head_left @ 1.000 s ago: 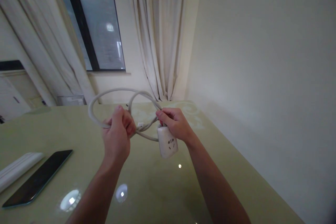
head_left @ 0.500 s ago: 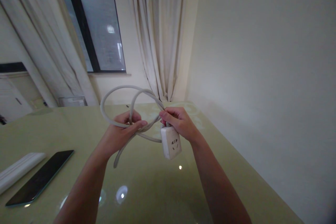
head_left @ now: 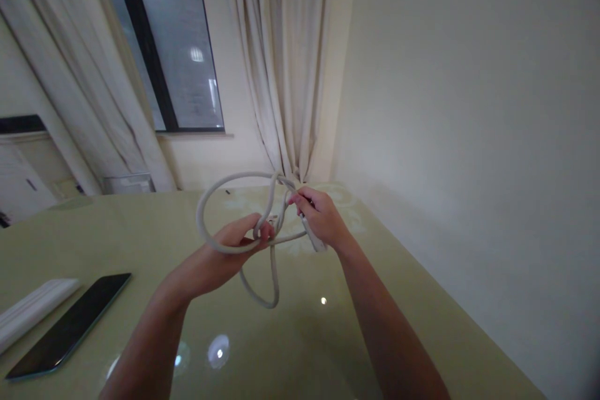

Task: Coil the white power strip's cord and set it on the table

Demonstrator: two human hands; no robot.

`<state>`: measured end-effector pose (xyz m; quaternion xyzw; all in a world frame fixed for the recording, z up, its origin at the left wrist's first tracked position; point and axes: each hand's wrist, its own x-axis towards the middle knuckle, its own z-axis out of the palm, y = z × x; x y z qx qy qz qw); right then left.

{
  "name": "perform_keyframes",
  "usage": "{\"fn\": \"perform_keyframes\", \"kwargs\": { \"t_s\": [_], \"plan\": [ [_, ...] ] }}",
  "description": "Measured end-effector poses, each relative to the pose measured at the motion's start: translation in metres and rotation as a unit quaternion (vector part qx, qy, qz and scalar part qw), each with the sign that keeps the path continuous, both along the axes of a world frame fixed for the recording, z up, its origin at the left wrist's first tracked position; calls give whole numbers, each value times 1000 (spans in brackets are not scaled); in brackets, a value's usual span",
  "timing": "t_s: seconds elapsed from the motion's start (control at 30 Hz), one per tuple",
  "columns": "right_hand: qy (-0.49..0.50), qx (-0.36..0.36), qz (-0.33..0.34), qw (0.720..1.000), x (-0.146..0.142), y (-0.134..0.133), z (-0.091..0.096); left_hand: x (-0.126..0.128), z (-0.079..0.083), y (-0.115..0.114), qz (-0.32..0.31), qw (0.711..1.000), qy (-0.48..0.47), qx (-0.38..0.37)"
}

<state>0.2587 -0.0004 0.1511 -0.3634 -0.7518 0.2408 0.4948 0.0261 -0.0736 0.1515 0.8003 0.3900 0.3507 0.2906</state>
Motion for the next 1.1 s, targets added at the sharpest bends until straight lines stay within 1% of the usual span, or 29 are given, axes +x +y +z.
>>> {"fn": "perform_keyframes", "kwargs": {
  "t_s": [0.07, 0.1, 0.17, 0.23, 0.33, 0.43, 0.47, 0.5, 0.53, 0.6, 0.63, 0.67, 0.7, 0.77, 0.8, 0.87, 0.93, 0.97, 1.03, 1.1],
  "plan": [
    [13, 5, 16, 1000, 1, -1, 1, 3, -3, 3, 11, 1000, -12, 11],
    [19, 6, 30, 999, 1, -2, 2, 6, -4, 5, 24, 999, -18, 30],
    [23, 7, 55, 998, 2, -4, 3, 11, -5, 8, 58, 994, -18, 89],
    [16, 18, 58, 998, 2, -5, 4, 15, -5, 10, 92, 984, 11, 154],
    [19, 43, 15, 999, 1, -6, 5, 17, -5, 9, 152, 954, 106, 236],
    [11, 66, -44, 997, 2, -2, 3, 12, -4, 7, 218, 907, 207, 294],
    [-4, 76, -65, 995, 3, 1, 1, 8, -3, 7, 232, 899, 218, 302],
    [-26, 86, -82, 993, 5, 5, -1, 4, -2, 7, 237, 898, 217, 301],
    [-51, 93, -95, 990, 8, 10, -4, 0, 0, 6, 237, 904, 204, 292],
    [-92, 91, -119, 984, 17, 22, -14, -10, 6, 3, 238, 925, 156, 252],
    [-98, 79, -135, 983, 23, 29, -19, -14, 10, 0, 252, 932, 123, 230],
    [-95, 62, -153, 982, 28, 36, -26, -19, 13, -3, 280, 933, 83, 211],
    [-83, 42, -172, 981, 34, 42, -32, -23, 17, -7, 317, 927, 40, 196],
    [-61, 12, -196, 979, 43, 52, -44, -28, 23, -14, 389, 904, -41, 173],
    [-52, 3, -200, 978, 45, 55, -49, -30, 25, -17, 413, 894, -81, 152],
    [-35, -11, -197, 980, 46, 59, -56, -31, 26, -16, 430, 881, -171, 103],
    [-8, -22, -187, 982, 40, 59, -57, -30, 24, -10, 414, 866, -274, 48],
    [8, -28, -179, 983, 36, 59, -56, -29, 23, -5, 396, 859, -325, 20],
    [38, -40, -161, 985, 27, 57, -53, -25, 20, 4, 338, 841, -420, -34],
    [79, -64, -131, 986, 18, 54, -50, -18, 19, 11, 271, 814, -506, -90]
  ]
}}
